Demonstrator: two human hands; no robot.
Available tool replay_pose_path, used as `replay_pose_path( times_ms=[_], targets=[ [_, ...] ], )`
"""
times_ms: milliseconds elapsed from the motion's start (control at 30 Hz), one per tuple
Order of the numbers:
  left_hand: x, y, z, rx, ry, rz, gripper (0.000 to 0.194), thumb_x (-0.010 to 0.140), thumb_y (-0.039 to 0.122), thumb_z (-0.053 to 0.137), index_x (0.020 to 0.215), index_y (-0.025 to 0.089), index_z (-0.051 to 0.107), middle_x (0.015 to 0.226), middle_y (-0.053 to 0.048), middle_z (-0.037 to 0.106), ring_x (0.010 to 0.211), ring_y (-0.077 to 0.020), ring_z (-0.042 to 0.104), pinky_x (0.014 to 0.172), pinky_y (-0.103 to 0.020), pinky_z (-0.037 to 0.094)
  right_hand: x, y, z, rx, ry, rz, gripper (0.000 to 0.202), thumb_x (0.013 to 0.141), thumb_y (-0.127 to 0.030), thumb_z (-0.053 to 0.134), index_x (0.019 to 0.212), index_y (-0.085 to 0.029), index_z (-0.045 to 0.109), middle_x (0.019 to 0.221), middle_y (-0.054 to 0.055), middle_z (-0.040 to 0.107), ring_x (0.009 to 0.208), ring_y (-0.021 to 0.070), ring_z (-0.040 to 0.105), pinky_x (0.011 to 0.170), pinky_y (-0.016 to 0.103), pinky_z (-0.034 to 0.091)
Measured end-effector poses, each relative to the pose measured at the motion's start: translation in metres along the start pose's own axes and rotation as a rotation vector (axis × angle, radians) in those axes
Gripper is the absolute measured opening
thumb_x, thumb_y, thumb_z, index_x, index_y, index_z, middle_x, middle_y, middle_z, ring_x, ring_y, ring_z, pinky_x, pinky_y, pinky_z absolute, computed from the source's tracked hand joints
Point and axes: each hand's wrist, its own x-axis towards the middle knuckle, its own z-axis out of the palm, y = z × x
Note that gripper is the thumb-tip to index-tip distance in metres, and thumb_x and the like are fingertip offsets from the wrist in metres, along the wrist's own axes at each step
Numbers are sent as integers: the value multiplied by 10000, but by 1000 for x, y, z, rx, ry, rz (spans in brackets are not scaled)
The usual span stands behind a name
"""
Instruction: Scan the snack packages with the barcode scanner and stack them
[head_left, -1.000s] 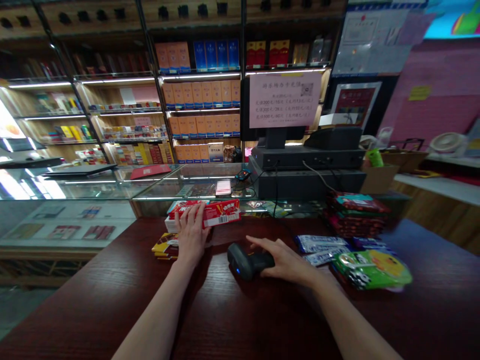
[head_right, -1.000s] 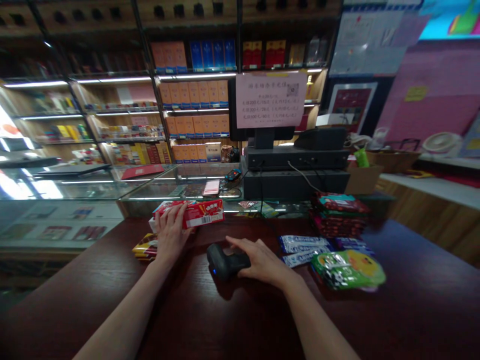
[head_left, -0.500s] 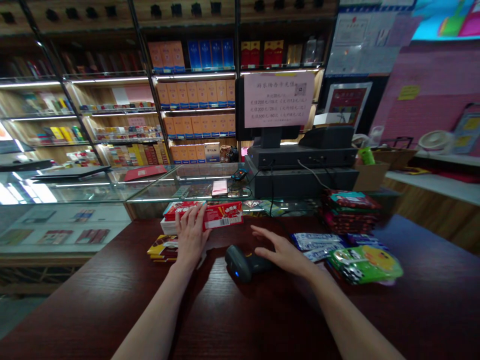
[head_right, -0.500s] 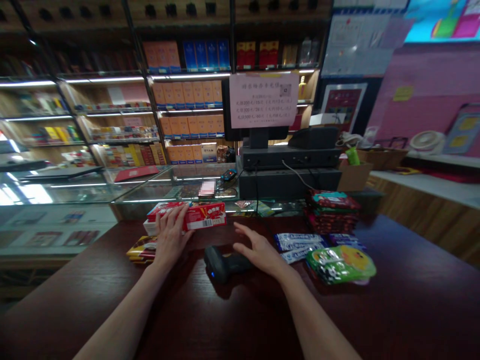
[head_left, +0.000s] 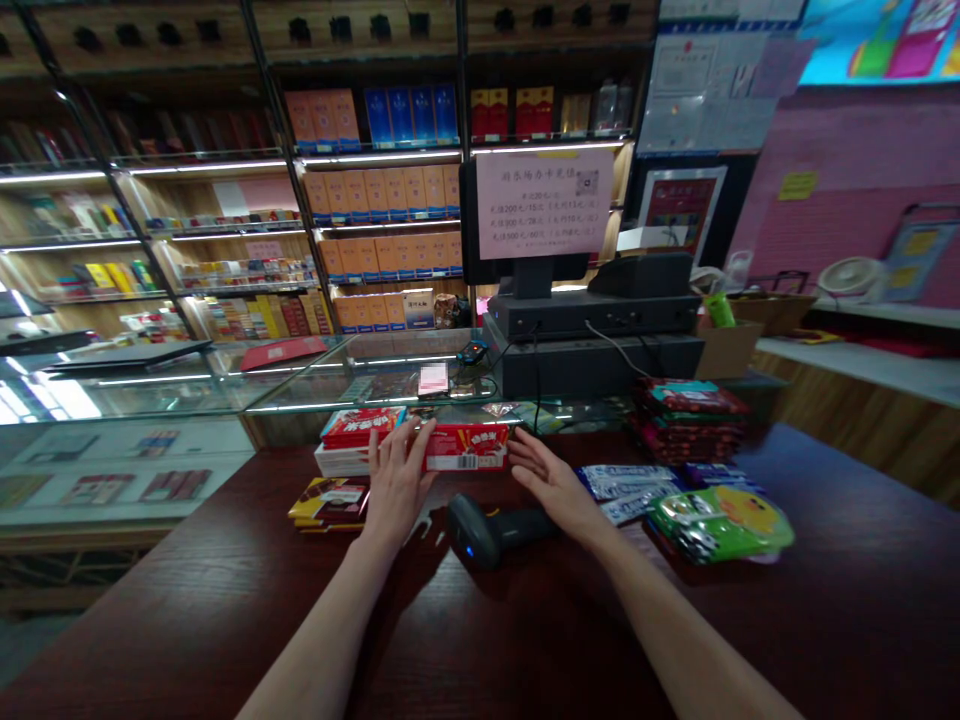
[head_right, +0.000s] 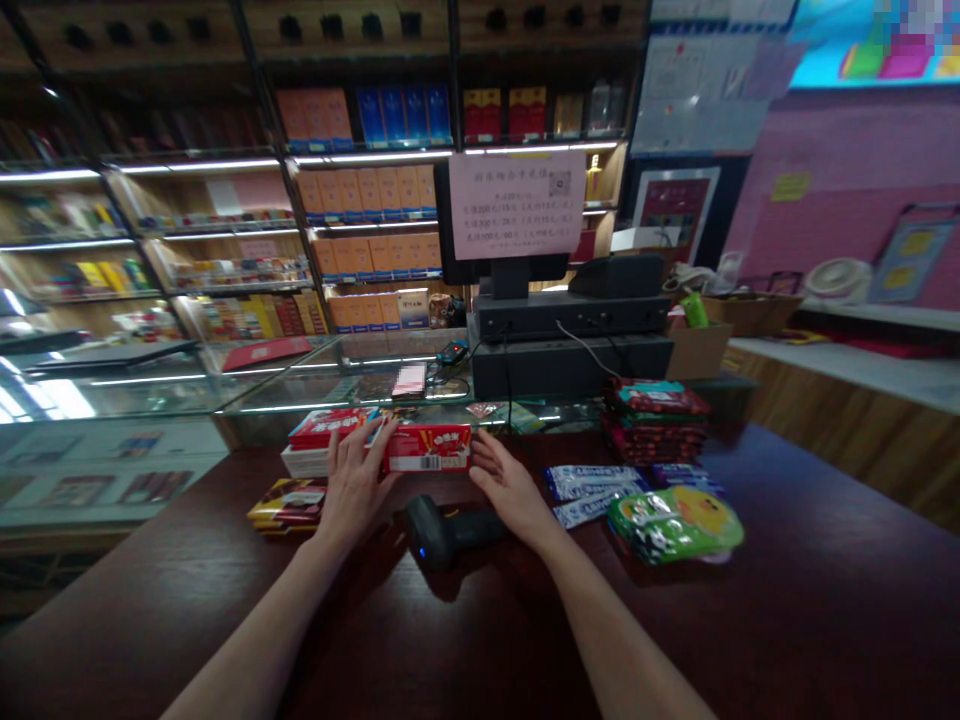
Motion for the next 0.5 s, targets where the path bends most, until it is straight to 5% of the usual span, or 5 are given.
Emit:
replay_pose_path(
  times_ms=[500],
  targets=[
    [1, 3, 6, -29, -16, -53, 778, 794, 150, 628, 1511, 270, 350, 1282, -110, 536, 1248, -290, 493, 1183, -539, 265, 2, 0, 6, -70, -22, -14, 786, 848, -494, 650, 1525, -243, 339, 1479, 158, 504, 1270, 262, 579, 1109, 468, 416]
  ],
)
